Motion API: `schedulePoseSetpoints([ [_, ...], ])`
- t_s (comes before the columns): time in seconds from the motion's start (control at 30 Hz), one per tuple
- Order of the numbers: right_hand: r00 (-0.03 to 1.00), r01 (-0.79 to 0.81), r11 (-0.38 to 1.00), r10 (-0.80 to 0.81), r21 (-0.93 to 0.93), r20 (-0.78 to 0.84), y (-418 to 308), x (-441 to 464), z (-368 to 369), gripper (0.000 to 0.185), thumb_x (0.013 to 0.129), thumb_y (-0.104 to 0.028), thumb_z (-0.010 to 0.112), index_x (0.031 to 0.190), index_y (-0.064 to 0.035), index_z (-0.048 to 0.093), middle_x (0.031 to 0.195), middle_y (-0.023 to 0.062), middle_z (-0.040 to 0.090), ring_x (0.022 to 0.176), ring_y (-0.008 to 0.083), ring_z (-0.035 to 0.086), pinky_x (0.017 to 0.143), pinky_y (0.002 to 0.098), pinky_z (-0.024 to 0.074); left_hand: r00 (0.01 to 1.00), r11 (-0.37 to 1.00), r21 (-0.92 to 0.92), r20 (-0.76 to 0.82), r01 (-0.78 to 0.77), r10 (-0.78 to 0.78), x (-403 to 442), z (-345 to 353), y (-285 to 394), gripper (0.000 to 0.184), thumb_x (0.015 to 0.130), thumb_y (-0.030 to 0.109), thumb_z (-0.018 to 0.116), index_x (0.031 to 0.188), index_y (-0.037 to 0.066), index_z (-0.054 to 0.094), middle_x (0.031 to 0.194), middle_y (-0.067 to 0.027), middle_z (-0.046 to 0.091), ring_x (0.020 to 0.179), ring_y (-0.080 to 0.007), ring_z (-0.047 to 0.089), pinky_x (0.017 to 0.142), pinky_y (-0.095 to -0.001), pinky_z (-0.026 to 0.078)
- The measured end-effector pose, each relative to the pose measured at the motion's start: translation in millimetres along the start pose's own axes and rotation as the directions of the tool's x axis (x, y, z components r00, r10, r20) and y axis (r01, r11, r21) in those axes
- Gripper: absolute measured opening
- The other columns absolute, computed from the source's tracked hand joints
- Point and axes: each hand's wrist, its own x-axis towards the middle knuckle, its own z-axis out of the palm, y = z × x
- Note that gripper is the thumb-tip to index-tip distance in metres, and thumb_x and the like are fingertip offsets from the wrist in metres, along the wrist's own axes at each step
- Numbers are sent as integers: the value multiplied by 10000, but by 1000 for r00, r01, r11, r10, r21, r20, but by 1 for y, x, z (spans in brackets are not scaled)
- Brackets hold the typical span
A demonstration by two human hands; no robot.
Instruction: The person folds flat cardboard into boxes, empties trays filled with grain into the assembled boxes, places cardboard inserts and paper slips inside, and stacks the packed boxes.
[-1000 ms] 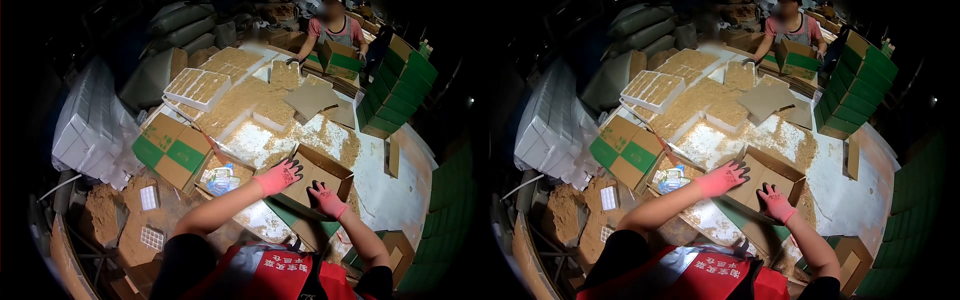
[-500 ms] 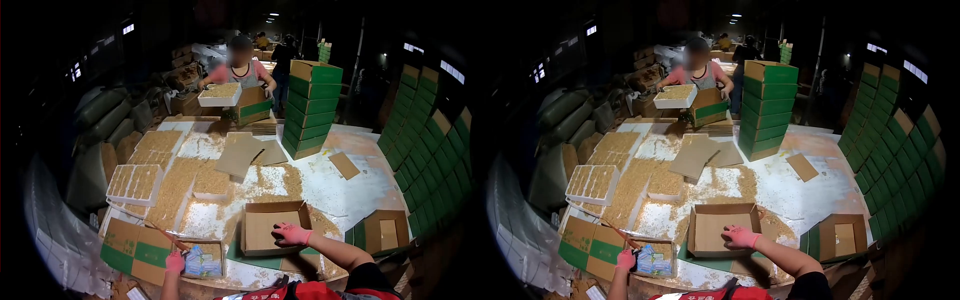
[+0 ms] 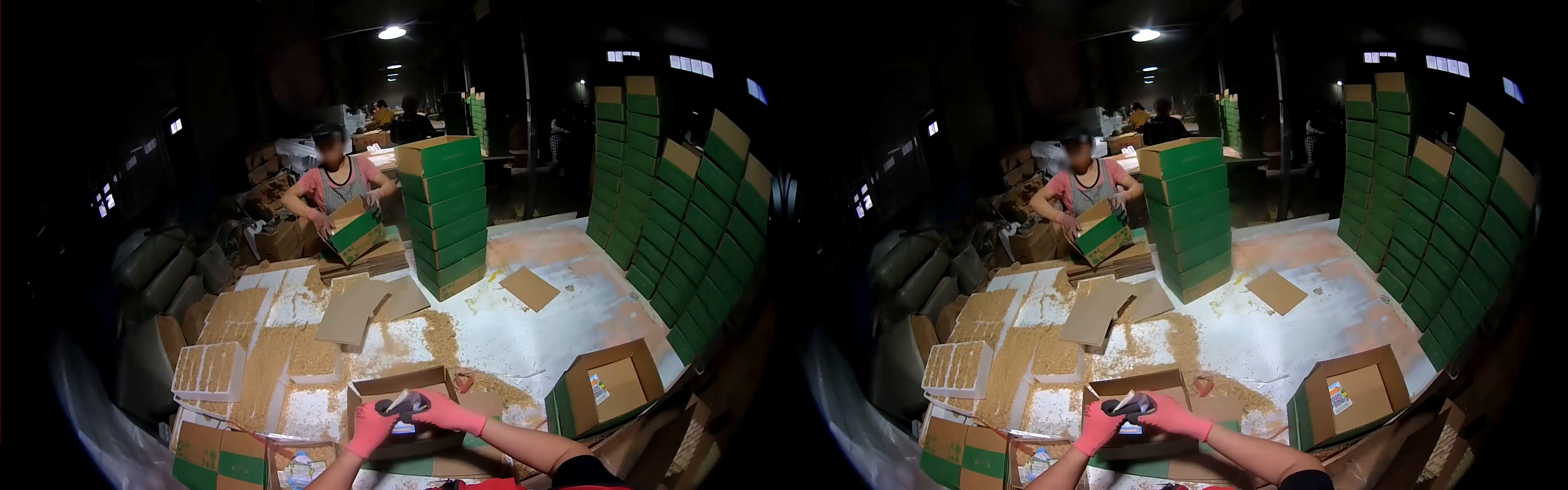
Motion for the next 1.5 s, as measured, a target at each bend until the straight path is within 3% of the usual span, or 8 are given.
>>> schedulePoseSetpoints([
  [0.2,980,-164,894,197,417,-35,22,9,3,241,902,-223,633,1012,-10,663,755,2,625,654,66,521,609,226,436,951,952,-28,68,305,-303,-28,-44,-48,290,768,231,778,824,-39,688,757,-122,679,680,-202,632,629,-324,499],
  [0.43,991,-84,748,-7,-658,-135,31,12,-12,515,833,-413,662,1216,-82,572,1073,166,653,999,311,642,890,372,496,749,305,930,50,207,-661,-129,-154,-156,665,681,554,758,1103,50,661,1201,-165,641,1121,-316,600,917,-390,489],
  [0.67,909,-411,911,412,40,-59,212,-40,-21,629,852,-489,663,1286,-50,544,989,114,672,914,193,636,840,341,506,876,690,-542,335,480,-346,-38,-26,-241,526,879,150,661,1349,-17,495,1171,-123,628,933,-199,616,818,-311,515],
  [0.83,787,-564,821,568,93,-242,139,-28,41,759,822,-517,680,1389,-60,465,1329,200,523,1230,325,493,1055,378,370,972,959,-196,-74,207,-225,-25,51,-244,656,737,219,825,1246,-15,483,1111,-164,626,1014,-302,612,852,-379,514],
  [1.0,885,-354,933,359,72,-296,92,-22,16,824,826,-448,716,1446,-32,365,1280,188,555,1187,271,528,997,365,419,906,198,-886,394,419,-155,-34,42,-196,623,944,382,572,1430,51,366,1331,-164,520,1166,-316,565,956,-444,505],
  [1.23,838,-273,889,407,366,-363,-5,-153,-148,458,943,-373,585,1203,4,576,1096,83,646,950,146,559,848,320,471,602,251,-597,796,762,64,-20,88,-29,676,978,507,409,1460,38,347,1425,-169,461,1284,-313,477,1070,-438,405],
  [1.37,229,-887,220,-555,-407,-800,-3,-288,-266,416,807,-295,669,1105,-23,571,1152,210,561,1150,370,480,962,460,388,419,375,-473,881,798,219,-8,191,55,668,973,489,450,1457,37,361,1426,-155,465,1268,-279,491,1054,-406,418],
  [1.5,685,-646,499,45,-578,-727,107,-398,-293,394,868,-278,581,1201,-66,576,1179,151,625,1033,365,600,880,418,501,291,463,-420,900,781,325,2,301,128,662,967,471,491,1453,36,374,1427,-141,470,1251,-245,506,1038,-374,431],
])
